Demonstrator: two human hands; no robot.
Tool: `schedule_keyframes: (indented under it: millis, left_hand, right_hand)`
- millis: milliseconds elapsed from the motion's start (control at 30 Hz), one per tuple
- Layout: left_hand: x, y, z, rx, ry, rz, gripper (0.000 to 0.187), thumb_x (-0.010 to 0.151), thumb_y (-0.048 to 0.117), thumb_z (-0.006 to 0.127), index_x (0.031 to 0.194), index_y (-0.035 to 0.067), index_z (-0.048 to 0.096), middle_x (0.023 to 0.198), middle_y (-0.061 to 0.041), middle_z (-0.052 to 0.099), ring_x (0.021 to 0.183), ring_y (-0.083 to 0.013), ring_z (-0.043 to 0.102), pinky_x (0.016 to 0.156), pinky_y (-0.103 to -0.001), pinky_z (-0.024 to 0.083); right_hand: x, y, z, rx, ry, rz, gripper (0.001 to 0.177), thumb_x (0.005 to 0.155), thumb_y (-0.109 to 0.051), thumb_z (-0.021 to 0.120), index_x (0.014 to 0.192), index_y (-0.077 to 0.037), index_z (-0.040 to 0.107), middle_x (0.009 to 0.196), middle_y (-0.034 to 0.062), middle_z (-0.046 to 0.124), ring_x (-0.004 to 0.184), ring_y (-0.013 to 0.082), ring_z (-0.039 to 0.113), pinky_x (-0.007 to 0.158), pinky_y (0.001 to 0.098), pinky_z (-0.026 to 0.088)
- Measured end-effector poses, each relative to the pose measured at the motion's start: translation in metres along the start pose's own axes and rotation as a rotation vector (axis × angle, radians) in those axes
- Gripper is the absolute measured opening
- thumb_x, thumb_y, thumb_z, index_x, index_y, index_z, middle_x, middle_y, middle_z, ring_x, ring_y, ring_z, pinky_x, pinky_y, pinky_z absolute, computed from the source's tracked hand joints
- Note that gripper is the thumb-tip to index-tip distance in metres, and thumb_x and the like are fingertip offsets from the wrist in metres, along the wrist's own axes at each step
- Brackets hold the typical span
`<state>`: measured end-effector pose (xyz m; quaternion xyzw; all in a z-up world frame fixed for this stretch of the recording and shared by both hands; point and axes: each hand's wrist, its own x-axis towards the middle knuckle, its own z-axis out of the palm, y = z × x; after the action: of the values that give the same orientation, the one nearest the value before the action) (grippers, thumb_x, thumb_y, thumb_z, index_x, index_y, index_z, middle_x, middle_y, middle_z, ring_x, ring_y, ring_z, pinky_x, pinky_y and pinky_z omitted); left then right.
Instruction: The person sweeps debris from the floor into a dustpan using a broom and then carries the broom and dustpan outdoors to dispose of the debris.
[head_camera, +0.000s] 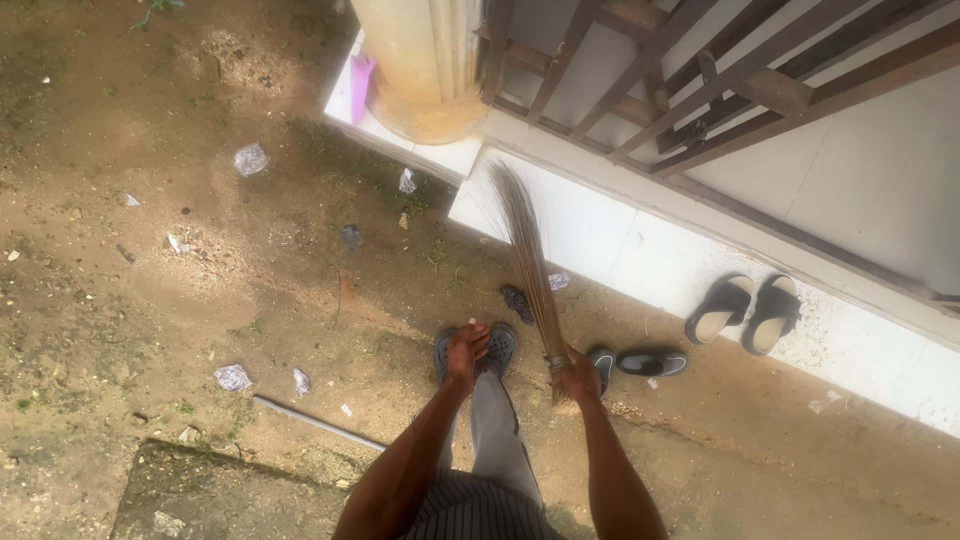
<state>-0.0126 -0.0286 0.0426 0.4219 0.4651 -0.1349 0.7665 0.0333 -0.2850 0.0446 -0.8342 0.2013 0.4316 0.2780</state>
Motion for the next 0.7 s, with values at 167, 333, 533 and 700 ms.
schedule_keyframes:
  millis: [167,333,533,700]
  left_hand:
    - [-0.006,-0.004,-0.009,0.010,-0.022,0.001,0.064,0.098,0.045,0.046,0.136,-0.005,0.056,0.142,-0.023,0.061,0.135,-0.0365,0.056,0.114,-0.050,0.041]
    - [0.000,0.002,-0.015,-0.041,0.002,0.024,0.062,0.097,0.043,0.051,0.136,-0.006,0.056,0.140,-0.025,0.062,0.134,-0.0362,0.056,0.114,-0.049,0.041]
    - [0.012,-0.011,-0.022,-0.051,0.008,0.007,0.063,0.098,0.046,0.052,0.132,-0.006,0.059,0.138,-0.022,0.064,0.133,-0.0354,0.059,0.113,-0.048,0.043]
    - [0.004,-0.016,-0.022,-0.030,0.001,0.017,0.060,0.098,0.045,0.051,0.131,-0.004,0.060,0.136,-0.022,0.066,0.130,-0.0360,0.060,0.110,-0.048,0.043]
  right_hand:
    - [0.009,-0.017,0.031,-0.226,-0.155,-0.249,0.087,0.064,-0.005,0.090,0.143,-0.026,0.059,0.115,0.0119,0.077,0.090,0.0210,0.075,0.091,0.0360,0.054]
    - [-0.053,0.010,0.053,-0.166,-0.260,-0.196,0.078,0.078,-0.012,0.075,0.152,-0.030,0.056,0.102,0.0171,0.083,0.089,0.0220,0.081,0.086,0.0342,0.057]
    - [-0.070,0.006,0.091,0.332,-0.111,-0.060,0.089,0.075,-0.005,0.082,0.154,-0.017,0.043,0.098,0.0203,0.076,0.083,0.0223,0.074,0.081,0.0354,0.058]
    - [-0.015,-0.032,0.084,0.099,-0.188,-0.168,0.083,0.071,-0.009,0.084,0.149,-0.011,0.056,0.106,0.0132,0.076,0.085,0.0208,0.076,0.082,0.0325,0.060]
